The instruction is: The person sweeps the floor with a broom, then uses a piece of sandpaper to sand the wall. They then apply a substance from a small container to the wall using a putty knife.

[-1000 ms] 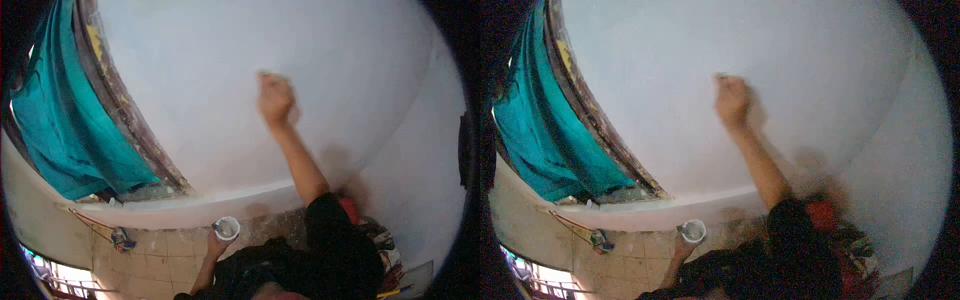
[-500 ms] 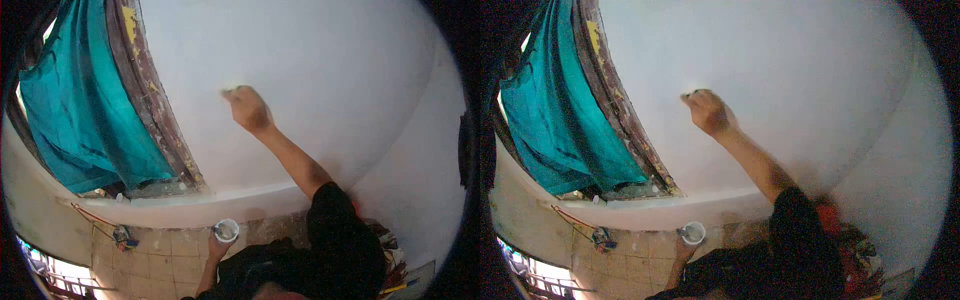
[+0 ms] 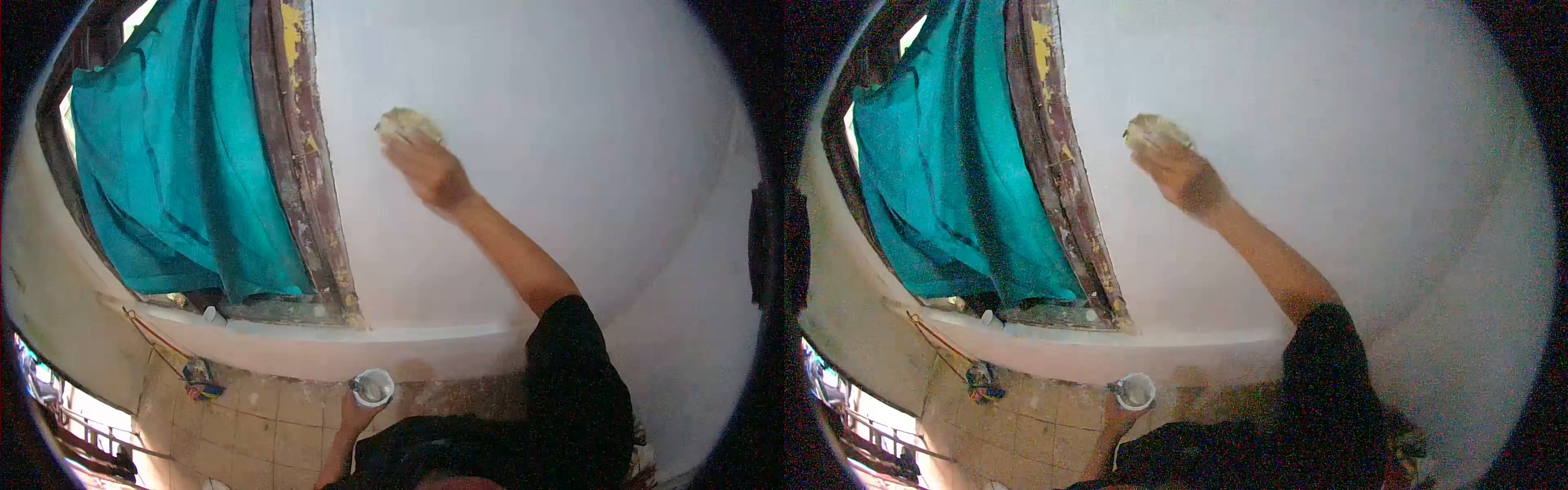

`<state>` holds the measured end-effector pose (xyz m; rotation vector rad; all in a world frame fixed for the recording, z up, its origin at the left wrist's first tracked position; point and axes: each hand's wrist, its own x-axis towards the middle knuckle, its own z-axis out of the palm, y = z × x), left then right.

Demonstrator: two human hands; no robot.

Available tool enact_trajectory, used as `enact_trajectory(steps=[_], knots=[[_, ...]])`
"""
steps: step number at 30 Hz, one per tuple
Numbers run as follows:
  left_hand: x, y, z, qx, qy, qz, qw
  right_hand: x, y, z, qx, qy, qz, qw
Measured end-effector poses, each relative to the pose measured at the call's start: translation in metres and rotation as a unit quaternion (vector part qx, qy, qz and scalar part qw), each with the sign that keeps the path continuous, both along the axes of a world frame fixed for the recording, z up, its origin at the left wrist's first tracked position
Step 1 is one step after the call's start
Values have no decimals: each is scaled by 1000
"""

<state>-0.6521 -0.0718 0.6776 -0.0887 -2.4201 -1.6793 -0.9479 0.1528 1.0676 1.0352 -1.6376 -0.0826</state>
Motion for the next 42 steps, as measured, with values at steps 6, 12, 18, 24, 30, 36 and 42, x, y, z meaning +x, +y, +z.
enact_trajectory(steps=[6, 12, 18, 24, 30, 36, 42], knots=[[6, -2, 9, 37, -6, 45, 998, 4, 19, 99, -137, 39, -24, 989], [1, -3, -1, 74, -6, 28, 997, 6, -15, -45, 119, -119, 22, 986], [-17, -11, -24, 18, -29, 39, 999, -4, 7, 26, -100, 24, -123, 987], [-5, -6, -3, 45, -16, 47, 998, 3, -8, -152, 88, -236, -33, 967], [8, -10, -8, -25, -113, 57, 992, -7, 9, -92, 21, -116, -104, 988], [16, -6, -23, -58, -13, 65, 996, -9, -15, -130, -75, -150, -98, 981], [27, -3, -25, 4, -27, 89, 996, -15, 11, -244, 273, -192, -18, 942]])
